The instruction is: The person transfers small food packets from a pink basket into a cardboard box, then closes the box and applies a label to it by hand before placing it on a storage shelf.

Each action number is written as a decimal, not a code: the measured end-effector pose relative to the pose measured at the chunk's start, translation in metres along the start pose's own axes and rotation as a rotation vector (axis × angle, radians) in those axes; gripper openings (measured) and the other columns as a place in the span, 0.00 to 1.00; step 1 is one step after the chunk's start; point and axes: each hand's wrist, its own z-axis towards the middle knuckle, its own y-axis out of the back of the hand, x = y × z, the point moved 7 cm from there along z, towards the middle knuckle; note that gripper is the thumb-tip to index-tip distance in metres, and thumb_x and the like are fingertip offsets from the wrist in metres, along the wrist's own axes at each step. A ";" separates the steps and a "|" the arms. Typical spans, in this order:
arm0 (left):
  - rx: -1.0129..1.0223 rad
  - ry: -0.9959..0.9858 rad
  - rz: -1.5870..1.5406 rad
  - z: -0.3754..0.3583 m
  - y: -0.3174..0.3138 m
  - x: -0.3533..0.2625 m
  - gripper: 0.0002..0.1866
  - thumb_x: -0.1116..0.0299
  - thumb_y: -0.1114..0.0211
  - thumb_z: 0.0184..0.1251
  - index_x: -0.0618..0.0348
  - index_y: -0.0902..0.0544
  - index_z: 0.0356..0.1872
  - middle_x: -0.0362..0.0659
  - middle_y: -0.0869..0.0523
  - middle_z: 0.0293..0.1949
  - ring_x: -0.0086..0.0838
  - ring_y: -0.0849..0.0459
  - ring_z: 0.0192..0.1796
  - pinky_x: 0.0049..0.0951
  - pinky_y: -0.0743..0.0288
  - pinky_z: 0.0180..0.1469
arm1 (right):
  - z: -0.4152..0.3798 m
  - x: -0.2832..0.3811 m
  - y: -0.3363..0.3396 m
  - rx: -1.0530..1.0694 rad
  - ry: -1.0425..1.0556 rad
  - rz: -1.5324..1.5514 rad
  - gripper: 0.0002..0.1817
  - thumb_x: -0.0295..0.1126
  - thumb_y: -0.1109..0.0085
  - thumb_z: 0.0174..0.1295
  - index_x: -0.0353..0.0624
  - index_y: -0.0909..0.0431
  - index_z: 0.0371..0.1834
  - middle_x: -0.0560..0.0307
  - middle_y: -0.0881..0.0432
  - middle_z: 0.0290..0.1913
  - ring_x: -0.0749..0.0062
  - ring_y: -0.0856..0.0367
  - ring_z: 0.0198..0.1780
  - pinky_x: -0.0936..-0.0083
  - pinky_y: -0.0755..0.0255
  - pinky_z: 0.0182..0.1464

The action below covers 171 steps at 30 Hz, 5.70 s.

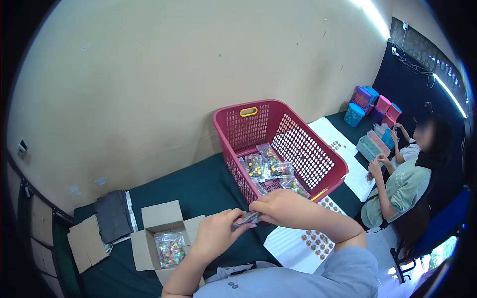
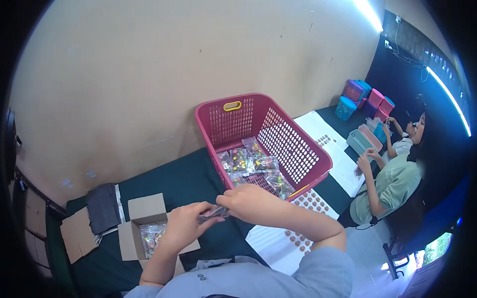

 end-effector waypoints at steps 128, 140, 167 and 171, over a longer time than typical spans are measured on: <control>-0.426 0.243 -0.842 -0.199 -0.040 0.249 0.29 0.69 0.34 0.60 0.60 0.42 0.56 0.46 0.23 0.45 0.25 0.20 0.41 0.22 0.22 0.27 | 0.143 0.104 -0.298 -0.295 -0.384 1.523 0.17 0.45 0.52 0.68 0.40 0.24 0.41 0.66 0.24 0.30 0.85 0.31 0.31 0.84 0.34 0.38; -0.494 0.326 -0.904 -0.205 -0.046 0.266 0.17 0.64 0.43 0.69 0.62 0.33 0.52 0.44 0.21 0.42 0.24 0.21 0.44 0.24 0.26 0.43 | 0.142 0.112 -0.309 -0.223 -0.331 1.505 0.17 0.43 0.48 0.66 0.40 0.27 0.48 0.66 0.24 0.35 0.85 0.32 0.35 0.84 0.34 0.42; -0.239 0.391 -0.920 -0.201 -0.048 0.245 0.32 0.63 0.35 0.62 0.59 0.44 0.59 0.49 0.25 0.50 0.31 0.23 0.51 0.28 0.23 0.43 | 0.133 0.095 -0.312 -0.308 -0.412 1.516 0.15 0.41 0.47 0.66 0.41 0.27 0.47 0.67 0.24 0.35 0.87 0.32 0.33 0.86 0.34 0.38; -0.391 0.258 -1.010 -0.198 -0.053 0.261 0.21 0.62 0.44 0.69 0.61 0.38 0.56 0.47 0.23 0.47 0.28 0.24 0.51 0.28 0.28 0.50 | 0.135 0.100 -0.316 -0.259 -0.378 1.508 0.18 0.42 0.51 0.68 0.41 0.29 0.53 0.68 0.25 0.38 0.87 0.32 0.34 0.85 0.34 0.41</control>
